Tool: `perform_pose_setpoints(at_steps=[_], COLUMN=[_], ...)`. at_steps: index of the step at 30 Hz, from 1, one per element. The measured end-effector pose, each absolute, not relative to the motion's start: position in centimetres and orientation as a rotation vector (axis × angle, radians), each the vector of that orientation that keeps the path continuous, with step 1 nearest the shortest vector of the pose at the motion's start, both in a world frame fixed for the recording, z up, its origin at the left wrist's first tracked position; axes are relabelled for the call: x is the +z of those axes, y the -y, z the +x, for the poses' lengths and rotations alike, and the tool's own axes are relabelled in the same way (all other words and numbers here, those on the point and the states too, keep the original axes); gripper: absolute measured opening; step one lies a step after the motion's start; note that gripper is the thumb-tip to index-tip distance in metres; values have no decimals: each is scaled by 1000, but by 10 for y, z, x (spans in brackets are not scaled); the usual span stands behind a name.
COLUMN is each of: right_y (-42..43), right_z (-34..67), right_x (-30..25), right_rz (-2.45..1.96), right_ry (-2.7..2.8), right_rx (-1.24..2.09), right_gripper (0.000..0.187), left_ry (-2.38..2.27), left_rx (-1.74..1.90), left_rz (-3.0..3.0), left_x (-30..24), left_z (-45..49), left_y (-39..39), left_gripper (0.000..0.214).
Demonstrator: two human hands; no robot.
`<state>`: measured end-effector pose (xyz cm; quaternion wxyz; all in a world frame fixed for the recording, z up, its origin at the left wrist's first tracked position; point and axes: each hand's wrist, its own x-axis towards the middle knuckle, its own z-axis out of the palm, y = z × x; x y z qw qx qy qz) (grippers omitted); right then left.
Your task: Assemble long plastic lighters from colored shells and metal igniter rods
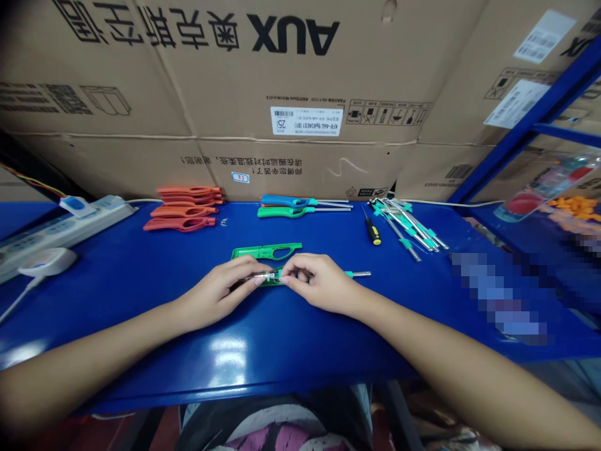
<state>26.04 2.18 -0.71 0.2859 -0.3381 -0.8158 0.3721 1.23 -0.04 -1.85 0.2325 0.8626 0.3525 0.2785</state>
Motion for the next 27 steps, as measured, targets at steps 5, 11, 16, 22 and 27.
perform_pose_setpoints(at_steps=[5, 11, 16, 22, 27], right_y=[-21, -20, -18, -17, -18], right_z=[259, 259, 259, 259, 259], right_x=[-7, -7, -6, -6, -7], right_rz=[-967, -955, -898, -886, -932], right_ry=[2150, 2141, 2193, 2209, 2211], right_rx=[1010, 1022, 1006, 959, 926], right_gripper=[16, 14, 11, 13, 12], left_ry=[-929, -918, -938, -931, -921], left_rx=[742, 737, 753, 731, 721], left_rz=[2363, 2362, 2355, 2349, 2349], left_x=[-18, -19, -19, -18, -18], left_z=[12, 12, 13, 13, 13], left_y=[0, 1, 0, 1, 2], left_gripper=[27, 27, 26, 27, 27])
